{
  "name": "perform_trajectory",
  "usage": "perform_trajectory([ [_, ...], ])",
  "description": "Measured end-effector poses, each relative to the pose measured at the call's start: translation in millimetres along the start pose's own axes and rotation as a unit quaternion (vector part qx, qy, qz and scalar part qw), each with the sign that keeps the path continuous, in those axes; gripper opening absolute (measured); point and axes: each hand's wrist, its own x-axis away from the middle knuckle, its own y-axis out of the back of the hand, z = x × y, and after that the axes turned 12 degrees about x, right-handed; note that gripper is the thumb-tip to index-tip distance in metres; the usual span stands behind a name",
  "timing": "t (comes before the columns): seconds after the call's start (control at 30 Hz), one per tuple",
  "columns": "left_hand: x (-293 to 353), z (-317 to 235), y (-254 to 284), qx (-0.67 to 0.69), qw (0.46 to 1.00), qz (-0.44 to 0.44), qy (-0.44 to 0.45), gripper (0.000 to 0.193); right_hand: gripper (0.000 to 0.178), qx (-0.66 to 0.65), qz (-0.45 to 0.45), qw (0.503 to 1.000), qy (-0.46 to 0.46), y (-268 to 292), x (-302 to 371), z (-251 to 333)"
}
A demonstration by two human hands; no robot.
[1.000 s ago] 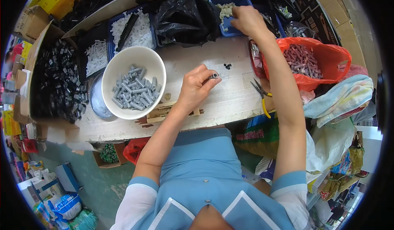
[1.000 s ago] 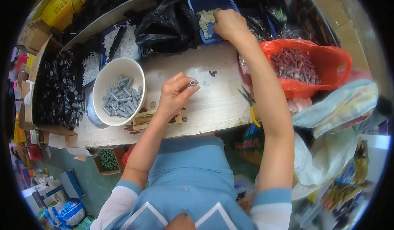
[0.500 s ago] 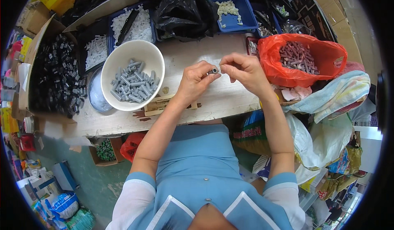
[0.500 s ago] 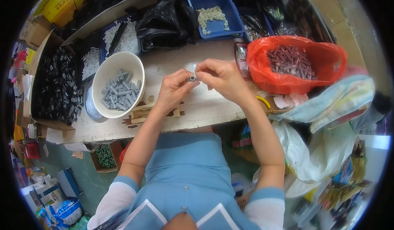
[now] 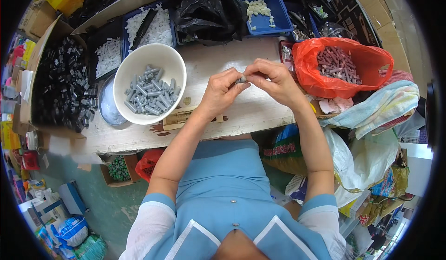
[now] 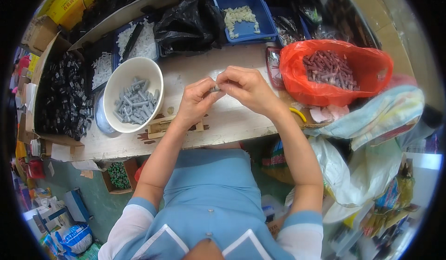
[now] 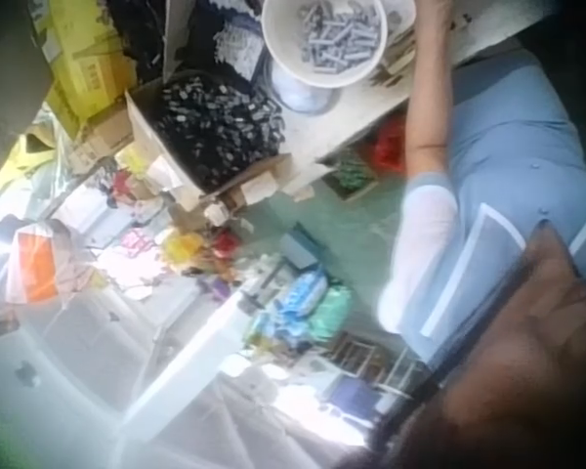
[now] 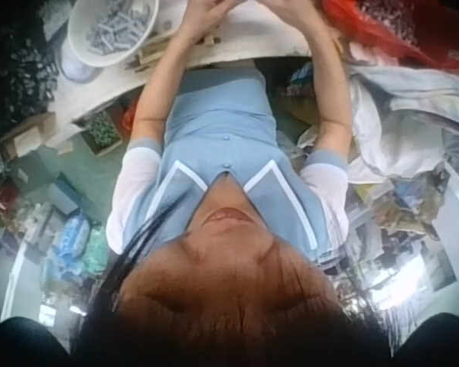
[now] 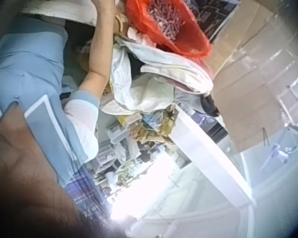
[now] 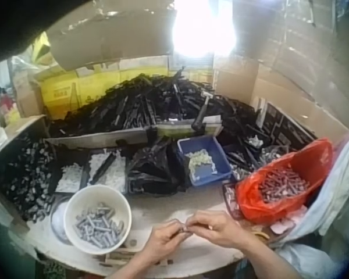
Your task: The person assembles small plastic components by hand, taking small black parts and grey tubes from bins and containers and fitting them together.
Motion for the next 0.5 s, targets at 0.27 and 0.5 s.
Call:
perform_trajectory([
  [0.27, 4.6, -1.0, 6.5, 0.153, 0.979, 0.023, 0.133, 0.013, 0.008, -0.07, 0.04, 0.996, -0.032, -1.6, 3.0, -1.8],
  [0.5, 0.6, -5.3, 3.0, 0.112, 0.989, 0.006, 0.096, 0.012, 0.01, -0.118, 0.007, 0.989, -0.089, -6.9, 9.2, -0.7],
])
